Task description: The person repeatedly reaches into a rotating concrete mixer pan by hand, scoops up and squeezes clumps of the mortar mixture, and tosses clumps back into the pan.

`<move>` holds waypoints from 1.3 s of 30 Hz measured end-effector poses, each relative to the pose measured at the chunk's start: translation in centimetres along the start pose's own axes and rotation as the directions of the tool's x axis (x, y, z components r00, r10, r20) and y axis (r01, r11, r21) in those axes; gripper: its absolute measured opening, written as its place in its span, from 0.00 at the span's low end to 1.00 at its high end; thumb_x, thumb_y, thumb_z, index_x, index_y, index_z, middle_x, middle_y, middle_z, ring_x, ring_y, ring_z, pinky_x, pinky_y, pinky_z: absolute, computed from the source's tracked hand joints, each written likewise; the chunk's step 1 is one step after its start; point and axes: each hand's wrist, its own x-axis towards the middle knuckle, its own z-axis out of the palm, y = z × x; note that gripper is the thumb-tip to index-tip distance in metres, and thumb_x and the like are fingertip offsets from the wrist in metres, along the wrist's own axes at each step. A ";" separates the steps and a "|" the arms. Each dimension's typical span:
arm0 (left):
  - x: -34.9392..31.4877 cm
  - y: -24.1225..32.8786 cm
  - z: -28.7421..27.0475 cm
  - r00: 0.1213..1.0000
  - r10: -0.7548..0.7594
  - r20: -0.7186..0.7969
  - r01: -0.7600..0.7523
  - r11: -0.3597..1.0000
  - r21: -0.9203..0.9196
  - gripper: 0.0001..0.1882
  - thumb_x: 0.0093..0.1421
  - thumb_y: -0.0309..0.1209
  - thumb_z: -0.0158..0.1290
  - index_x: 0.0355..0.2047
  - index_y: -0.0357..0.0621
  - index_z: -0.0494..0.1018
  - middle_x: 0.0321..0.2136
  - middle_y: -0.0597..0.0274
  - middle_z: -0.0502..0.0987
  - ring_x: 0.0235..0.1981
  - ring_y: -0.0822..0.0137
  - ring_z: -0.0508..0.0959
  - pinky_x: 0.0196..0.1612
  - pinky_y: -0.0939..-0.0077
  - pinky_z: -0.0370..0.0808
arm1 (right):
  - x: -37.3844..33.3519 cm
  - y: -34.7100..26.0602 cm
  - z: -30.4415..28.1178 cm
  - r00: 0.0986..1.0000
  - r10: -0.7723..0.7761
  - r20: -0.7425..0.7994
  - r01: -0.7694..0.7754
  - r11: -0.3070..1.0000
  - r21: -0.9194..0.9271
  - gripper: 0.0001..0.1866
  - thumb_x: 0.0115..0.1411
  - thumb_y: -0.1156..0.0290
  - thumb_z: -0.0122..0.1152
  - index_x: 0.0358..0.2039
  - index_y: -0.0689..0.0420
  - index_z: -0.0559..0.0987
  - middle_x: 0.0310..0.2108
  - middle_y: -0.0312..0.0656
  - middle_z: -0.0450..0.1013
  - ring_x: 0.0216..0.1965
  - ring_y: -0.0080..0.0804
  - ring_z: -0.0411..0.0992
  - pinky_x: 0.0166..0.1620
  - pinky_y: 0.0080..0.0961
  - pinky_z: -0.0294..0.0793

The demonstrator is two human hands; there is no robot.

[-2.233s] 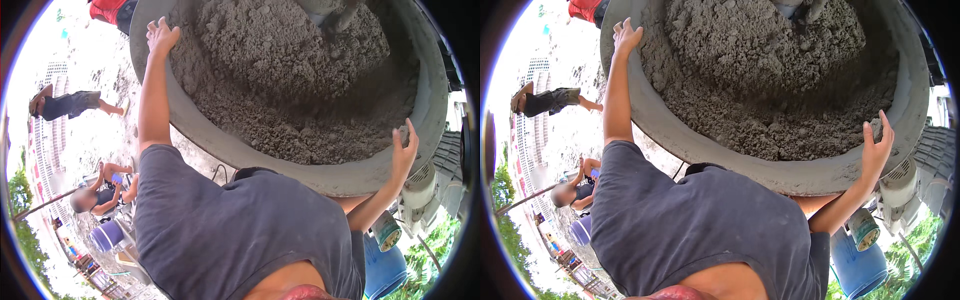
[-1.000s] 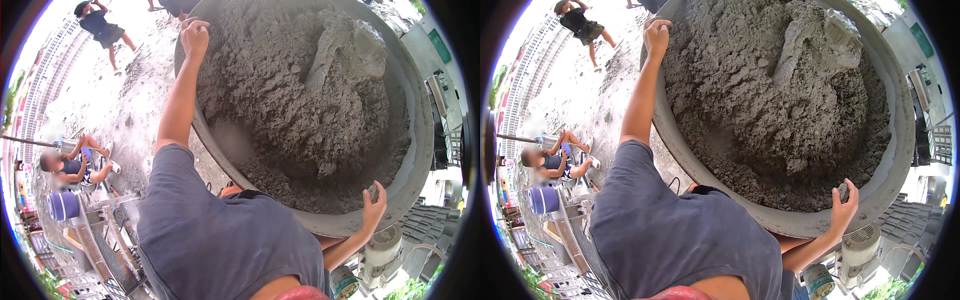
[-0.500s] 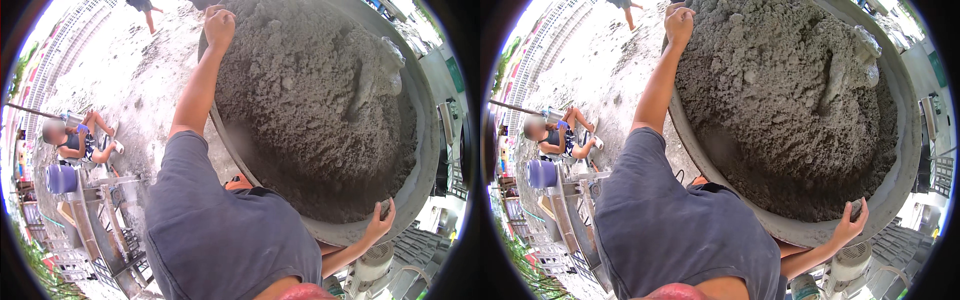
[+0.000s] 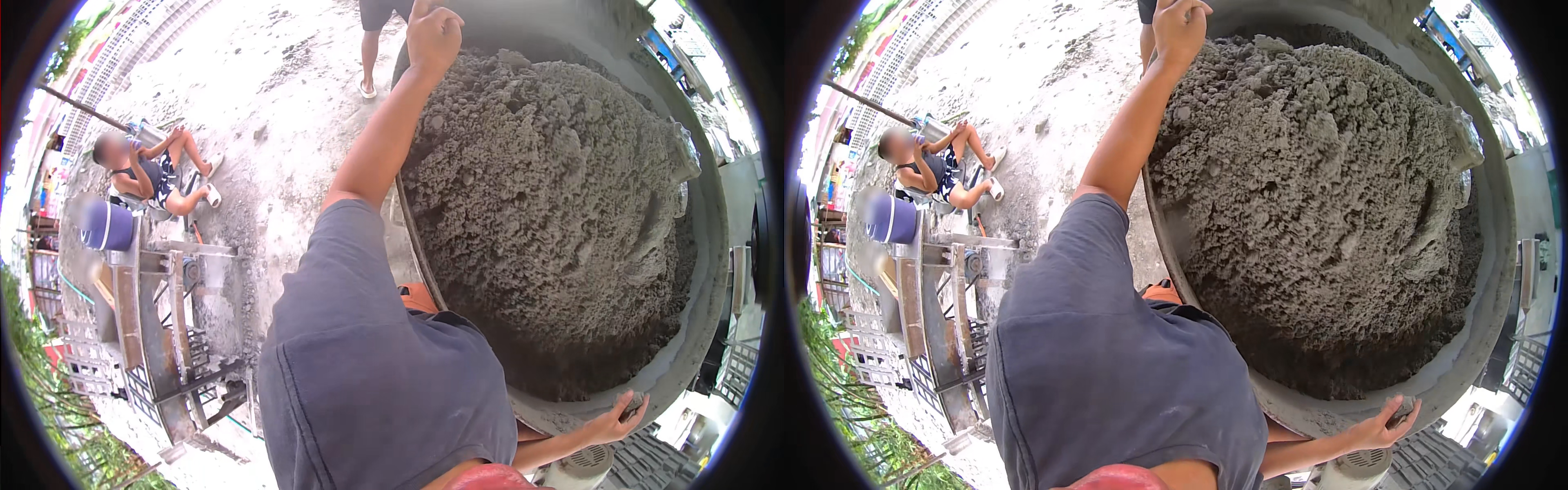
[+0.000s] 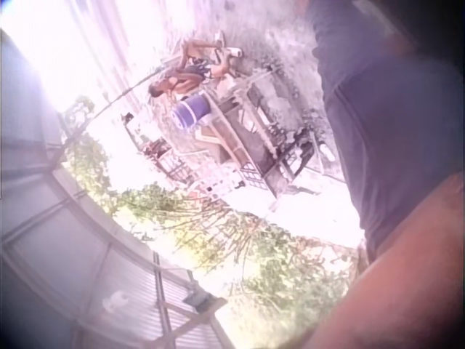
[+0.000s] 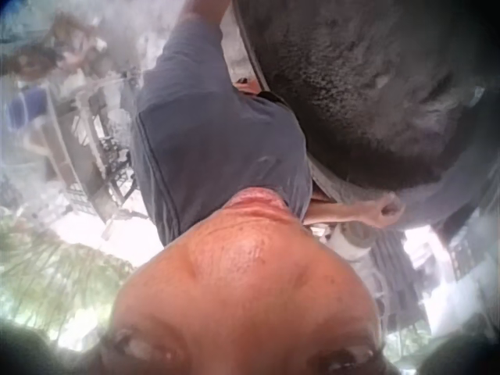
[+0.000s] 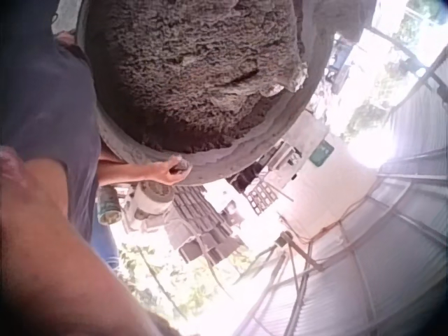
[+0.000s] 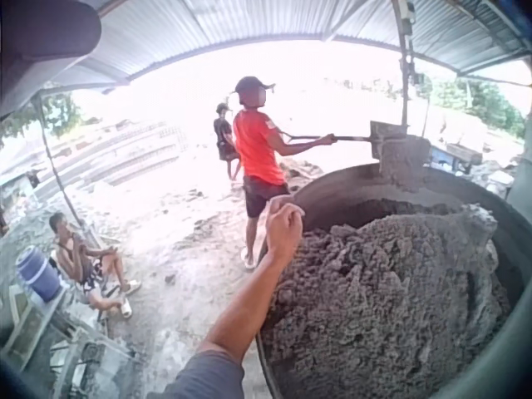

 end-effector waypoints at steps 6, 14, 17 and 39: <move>-0.9 0.0 1.1 0.999 -0.002 0.051 0.003 1.000 -0.007 0.05 0.50 0.21 0.50 0.22 0.41 0.76 0.32 0.50 0.76 0.43 0.53 0.74 0.47 0.65 0.71 | -0.4 0.5 -0.3 0.985 0.107 -0.136 -0.094 0.991 0.100 0.18 0.59 0.67 0.62 0.48 0.62 0.77 0.42 0.48 0.74 0.37 0.31 0.75 0.40 0.25 0.79; -4.0 -0.4 3.0 0.978 -0.045 0.206 0.026 0.995 0.094 0.06 0.49 0.26 0.52 0.25 0.42 0.78 0.33 0.49 0.76 0.45 0.53 0.73 0.50 0.64 0.69 | 0.0 3.0 0.2 0.974 0.165 -0.155 -0.143 0.979 0.147 0.18 0.59 0.70 0.63 0.47 0.64 0.76 0.44 0.47 0.73 0.38 0.31 0.75 0.43 0.23 0.78; -5.6 -0.1 4.1 0.931 -0.118 0.346 0.070 0.986 0.149 0.07 0.49 0.29 0.54 0.28 0.43 0.79 0.38 0.49 0.75 0.48 0.54 0.72 0.52 0.65 0.68 | 0.3 4.5 0.3 0.969 0.159 -0.188 -0.123 0.974 0.191 0.18 0.59 0.71 0.63 0.47 0.66 0.76 0.45 0.47 0.73 0.40 0.30 0.74 0.43 0.23 0.77; -9.6 2.9 5.0 -0.512 -0.306 0.802 -0.010 0.936 0.351 0.26 0.58 0.42 0.44 0.58 0.58 0.65 0.56 0.62 0.69 0.50 0.62 0.73 0.51 0.68 0.71 | 0.6 5.1 0.8 0.958 0.208 -0.197 -0.167 0.964 0.206 0.17 0.57 0.76 0.63 0.46 0.68 0.75 0.41 0.44 0.72 0.37 0.24 0.72 0.38 0.22 0.78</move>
